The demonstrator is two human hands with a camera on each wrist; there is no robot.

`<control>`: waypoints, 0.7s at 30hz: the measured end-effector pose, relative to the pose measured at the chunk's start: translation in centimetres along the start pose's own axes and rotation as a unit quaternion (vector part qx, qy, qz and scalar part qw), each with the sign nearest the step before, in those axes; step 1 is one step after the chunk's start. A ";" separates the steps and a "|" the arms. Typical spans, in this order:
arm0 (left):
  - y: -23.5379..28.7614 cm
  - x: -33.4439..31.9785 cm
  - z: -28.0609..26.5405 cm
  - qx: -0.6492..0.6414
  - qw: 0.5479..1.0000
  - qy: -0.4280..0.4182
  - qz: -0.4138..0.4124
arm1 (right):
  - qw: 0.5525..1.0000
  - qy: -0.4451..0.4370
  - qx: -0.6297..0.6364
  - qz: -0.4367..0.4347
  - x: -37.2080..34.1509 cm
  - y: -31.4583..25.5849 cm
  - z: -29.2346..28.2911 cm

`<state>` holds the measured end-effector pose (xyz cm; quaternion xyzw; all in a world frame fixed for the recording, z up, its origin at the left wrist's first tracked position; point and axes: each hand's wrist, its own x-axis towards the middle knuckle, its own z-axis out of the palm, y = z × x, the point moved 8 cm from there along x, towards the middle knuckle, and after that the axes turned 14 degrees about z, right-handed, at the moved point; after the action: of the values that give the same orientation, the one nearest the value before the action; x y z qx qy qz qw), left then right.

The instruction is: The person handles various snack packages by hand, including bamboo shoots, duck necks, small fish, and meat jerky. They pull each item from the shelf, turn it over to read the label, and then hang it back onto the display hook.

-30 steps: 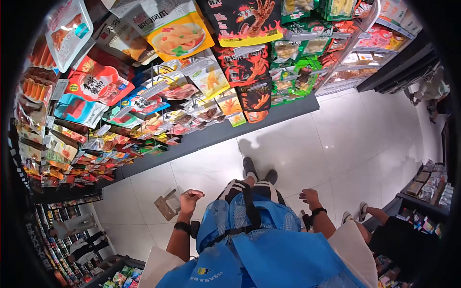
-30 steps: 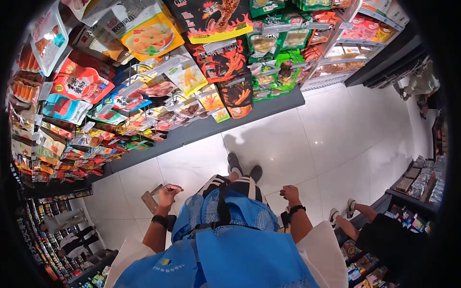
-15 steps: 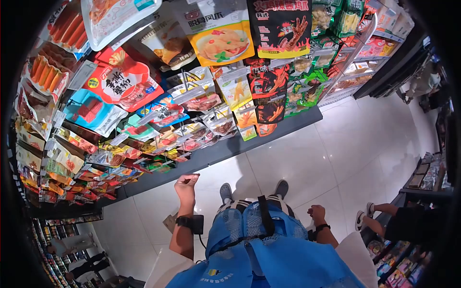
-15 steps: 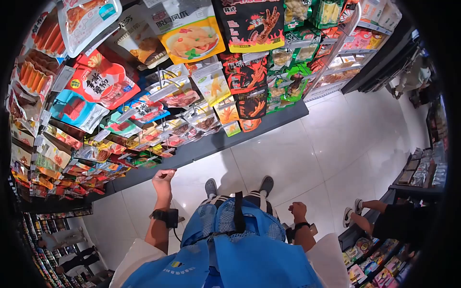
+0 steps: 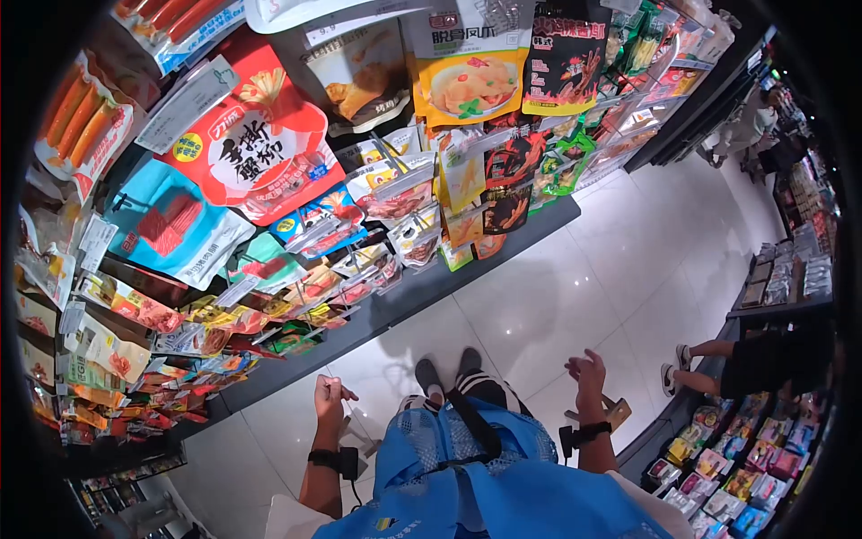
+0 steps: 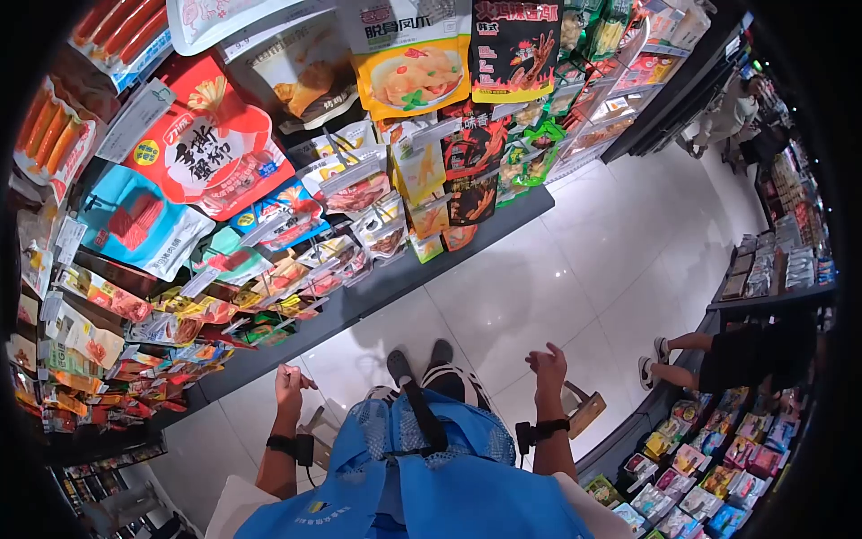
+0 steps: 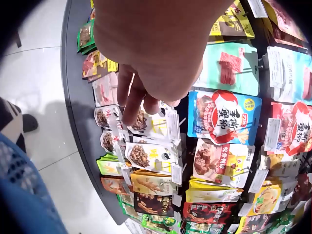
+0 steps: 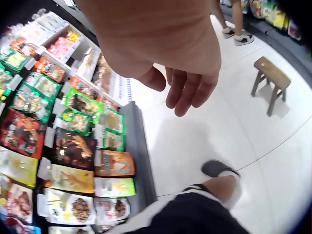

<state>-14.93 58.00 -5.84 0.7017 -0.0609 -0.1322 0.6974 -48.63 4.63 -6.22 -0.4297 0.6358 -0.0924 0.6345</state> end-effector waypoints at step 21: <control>9.5 3.0 -8.3 -0.003 0.992 0.123 0.029 | 0.932 -0.040 0.091 -0.348 -20.7 -22.3 18.2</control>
<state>-8.91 65.02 3.21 0.7085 0.0051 -0.0251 0.7052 -26.50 12.45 20.36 -0.5677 0.4089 -0.3477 0.6241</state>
